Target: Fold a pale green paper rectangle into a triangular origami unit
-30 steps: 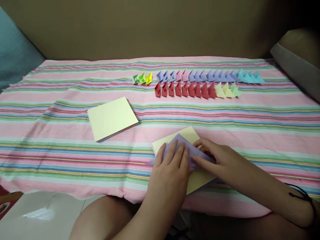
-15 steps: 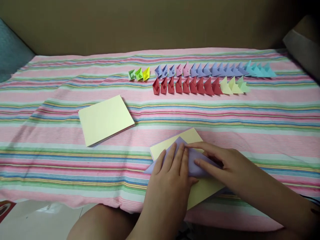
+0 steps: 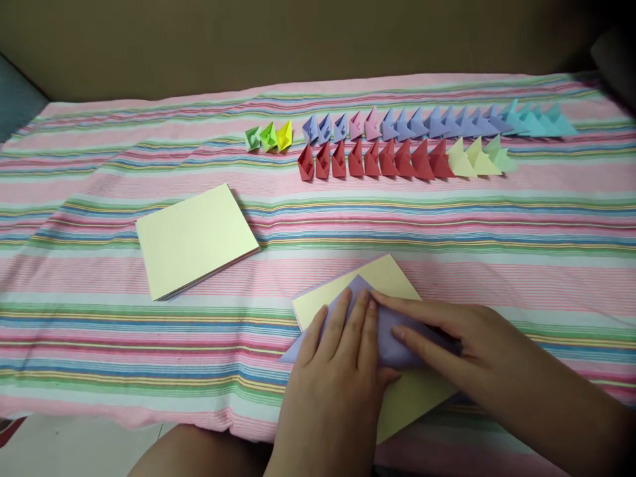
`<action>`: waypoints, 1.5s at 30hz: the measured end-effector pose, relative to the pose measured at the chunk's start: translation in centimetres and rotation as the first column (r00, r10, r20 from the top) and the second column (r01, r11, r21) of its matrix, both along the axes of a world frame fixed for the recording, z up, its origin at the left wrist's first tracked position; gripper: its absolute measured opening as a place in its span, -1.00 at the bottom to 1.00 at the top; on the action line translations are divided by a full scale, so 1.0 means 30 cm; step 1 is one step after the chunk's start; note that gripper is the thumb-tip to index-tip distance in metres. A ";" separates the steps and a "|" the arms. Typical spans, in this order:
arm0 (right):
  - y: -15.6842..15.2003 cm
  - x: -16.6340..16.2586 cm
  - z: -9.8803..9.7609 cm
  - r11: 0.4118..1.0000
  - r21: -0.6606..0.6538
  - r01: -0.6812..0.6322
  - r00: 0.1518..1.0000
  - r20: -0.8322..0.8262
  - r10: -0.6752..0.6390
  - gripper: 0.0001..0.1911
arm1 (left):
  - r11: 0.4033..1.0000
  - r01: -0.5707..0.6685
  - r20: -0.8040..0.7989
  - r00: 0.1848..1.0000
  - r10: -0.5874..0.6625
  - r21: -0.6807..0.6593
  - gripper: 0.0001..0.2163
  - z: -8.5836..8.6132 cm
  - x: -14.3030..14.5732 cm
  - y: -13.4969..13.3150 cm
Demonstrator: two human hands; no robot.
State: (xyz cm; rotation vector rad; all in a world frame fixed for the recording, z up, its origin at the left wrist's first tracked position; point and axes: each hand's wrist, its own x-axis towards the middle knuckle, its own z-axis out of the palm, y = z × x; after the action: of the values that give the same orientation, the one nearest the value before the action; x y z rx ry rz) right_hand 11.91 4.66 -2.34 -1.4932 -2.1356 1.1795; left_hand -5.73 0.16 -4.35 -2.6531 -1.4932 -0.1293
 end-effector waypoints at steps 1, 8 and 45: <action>0.000 0.000 0.001 1.000 -0.001 -0.002 1.000 0.003 0.002 -0.55 | 1.000 0.001 -0.004 1.000 -0.001 0.004 -0.50 0.001 0.000 0.000; 0.001 -0.002 0.005 1.000 0.017 -0.003 1.000 0.015 0.002 -0.55 | 0.999 0.002 0.003 1.000 -0.002 0.038 -0.50 0.007 0.002 0.011; 0.005 0.000 0.010 1.000 0.013 0.014 1.000 -0.002 -0.014 -0.59 | 1.000 0.006 0.039 0.999 -0.005 -0.018 -0.50 0.006 -0.002 0.008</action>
State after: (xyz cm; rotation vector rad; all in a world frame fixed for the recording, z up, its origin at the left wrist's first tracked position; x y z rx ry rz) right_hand 11.90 4.81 -2.05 -1.4981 -2.1242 1.1599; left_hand -5.79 0.40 -4.16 -2.6843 -1.5053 -0.1695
